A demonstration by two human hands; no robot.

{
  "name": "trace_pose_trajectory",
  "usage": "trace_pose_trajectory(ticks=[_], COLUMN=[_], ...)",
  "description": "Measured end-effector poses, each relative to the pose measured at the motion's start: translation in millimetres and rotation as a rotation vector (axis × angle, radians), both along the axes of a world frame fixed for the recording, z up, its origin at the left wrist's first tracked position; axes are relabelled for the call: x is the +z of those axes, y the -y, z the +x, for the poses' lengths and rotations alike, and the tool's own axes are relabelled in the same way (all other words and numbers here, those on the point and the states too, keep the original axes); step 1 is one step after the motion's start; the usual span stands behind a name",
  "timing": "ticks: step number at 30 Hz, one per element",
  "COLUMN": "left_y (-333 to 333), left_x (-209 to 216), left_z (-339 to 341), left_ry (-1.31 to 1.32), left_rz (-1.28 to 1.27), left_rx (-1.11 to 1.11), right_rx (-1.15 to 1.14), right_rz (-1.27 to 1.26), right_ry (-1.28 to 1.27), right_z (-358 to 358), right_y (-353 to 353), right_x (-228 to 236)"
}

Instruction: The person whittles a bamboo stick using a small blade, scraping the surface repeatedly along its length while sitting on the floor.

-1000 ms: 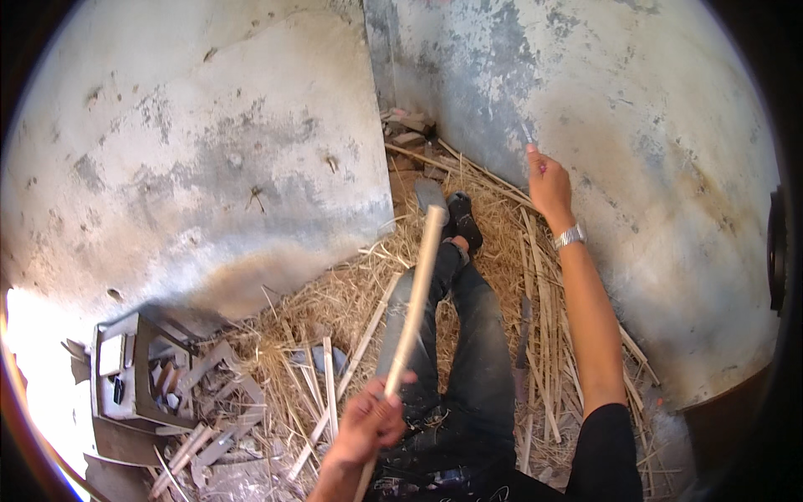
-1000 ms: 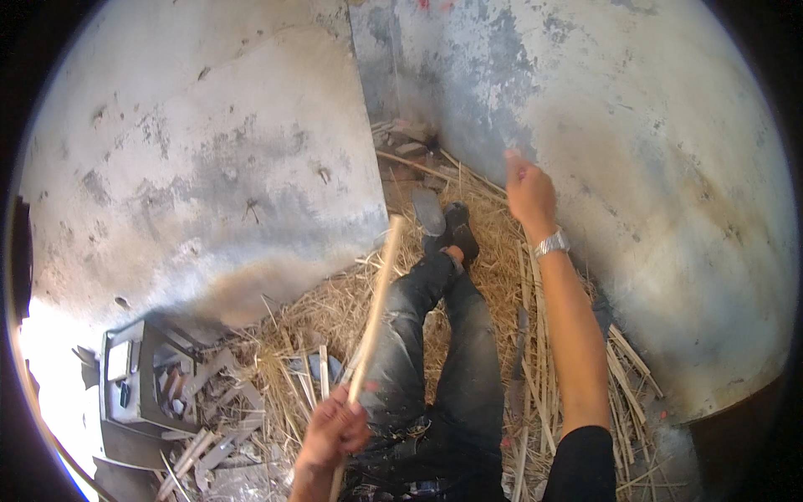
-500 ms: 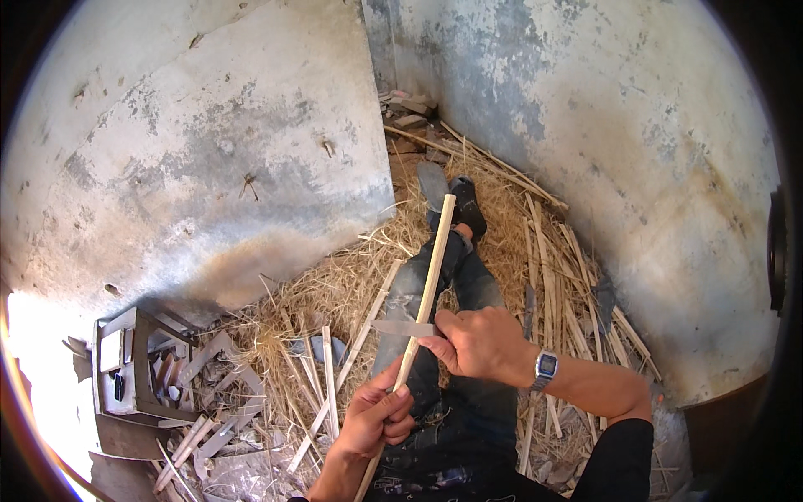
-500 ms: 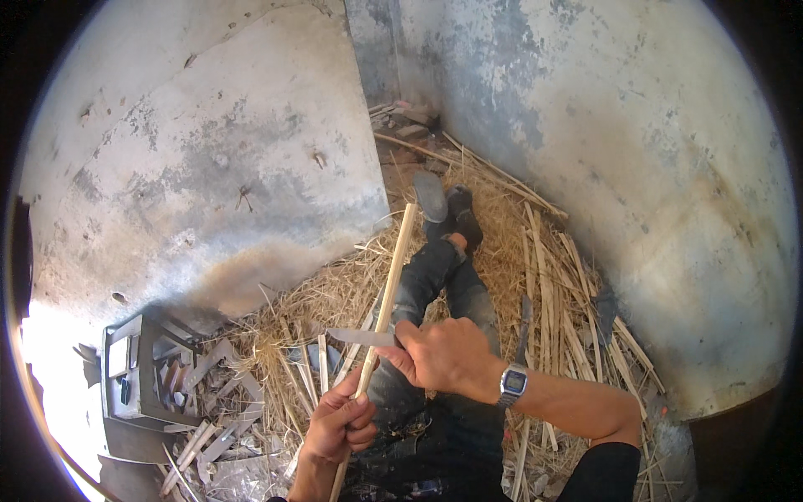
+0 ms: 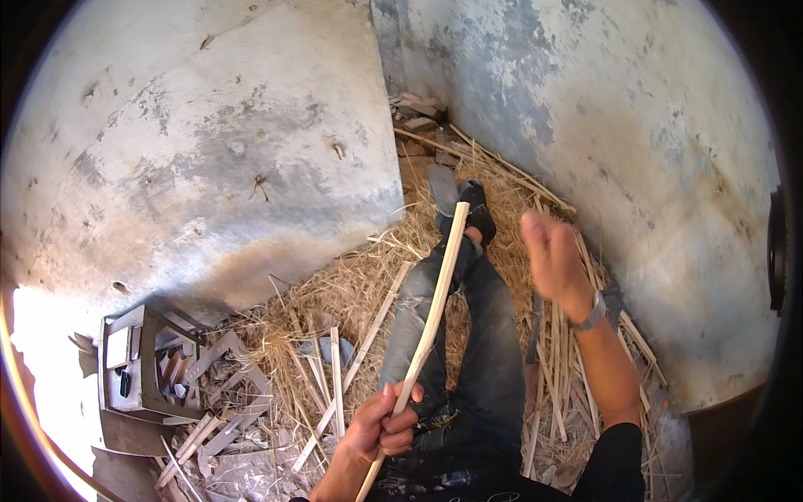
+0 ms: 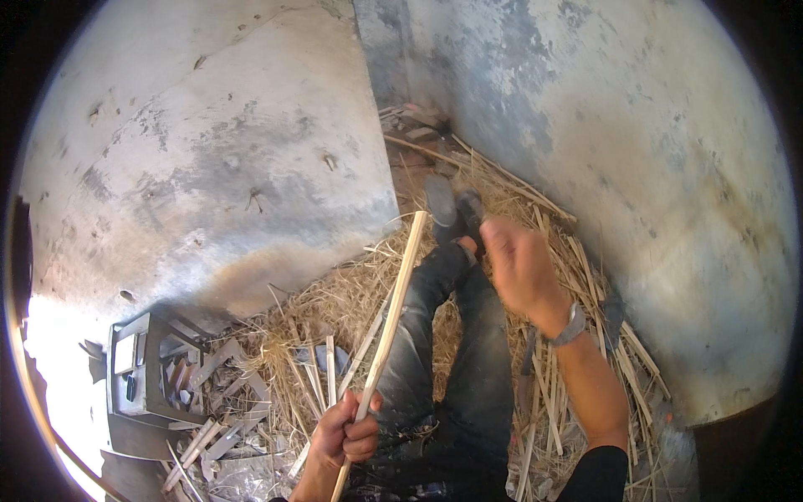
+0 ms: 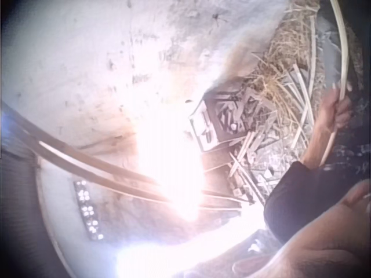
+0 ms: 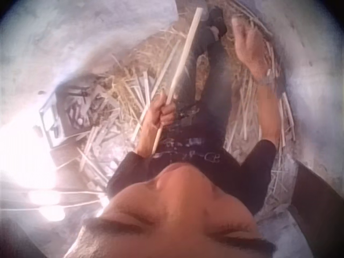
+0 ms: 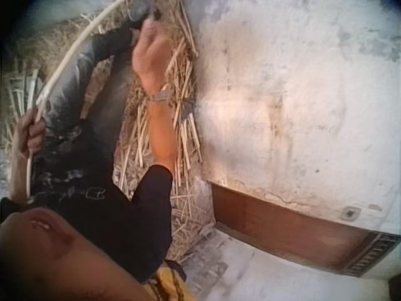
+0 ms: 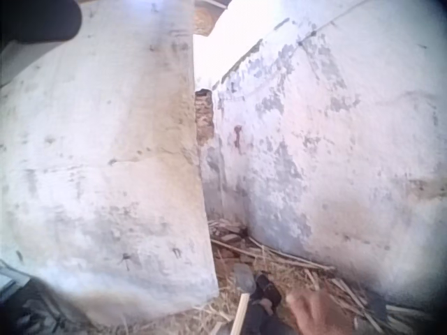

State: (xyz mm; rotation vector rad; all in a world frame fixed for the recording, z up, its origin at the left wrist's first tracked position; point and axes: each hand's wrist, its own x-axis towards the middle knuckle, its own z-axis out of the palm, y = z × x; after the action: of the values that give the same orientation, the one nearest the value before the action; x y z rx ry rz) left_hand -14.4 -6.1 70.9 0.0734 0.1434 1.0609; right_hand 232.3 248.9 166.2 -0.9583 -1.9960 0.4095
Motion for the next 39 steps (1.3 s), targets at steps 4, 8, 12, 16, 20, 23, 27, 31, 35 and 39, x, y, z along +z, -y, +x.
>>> trace_pose_trajectory(ticks=[4, 8, 12, 16, 20, 23, 27, 31, 35, 39], left_y=[-7, -10, -8, 8, 24, 6, 3, -1, -1, 0], left_x=[-9, -4, -1, 2, 0, -5, -13, -11, -9, -5], left_z=[3, 6, 5, 7, 9, 2, 7, 10, 11, 10], left_ry=[0.081, 0.069, -0.059, -0.352, -0.016, 0.434, 0.564, 0.601, 0.634, 0.63], left_rz=[-0.029, -0.033, -0.058, -0.185, -0.067, -0.015, 0.001, 0.008, 0.039, 0.031], left_rx=[-0.128, -0.127, -0.099, -0.118, -0.188, -0.137, -0.142, -0.159, -0.165, -0.184], right_rx=[0.182, 0.265, 0.258, -0.086, -0.292, -0.176, -0.001, 0.146, 0.201, 0.166], right_rz=[-0.022, 0.049, 0.128, 0.207, -0.059, -0.046, -0.074, -0.132, -0.115, -0.082], right_ry=[0.22, 0.492, 0.485, 0.468, 0.434, 0.019, -0.086, -0.012, 0.0, 0.024], right_z=[-28, -35, -38, -32, 29, 37, 22, 10, 2, -5], right_y=[68, 112, 99, 14, -58, -44, 5, 37, 46, 49], right_x=[-8, -25, -33, -34, -19, -10, 10, 19, 21, 19])
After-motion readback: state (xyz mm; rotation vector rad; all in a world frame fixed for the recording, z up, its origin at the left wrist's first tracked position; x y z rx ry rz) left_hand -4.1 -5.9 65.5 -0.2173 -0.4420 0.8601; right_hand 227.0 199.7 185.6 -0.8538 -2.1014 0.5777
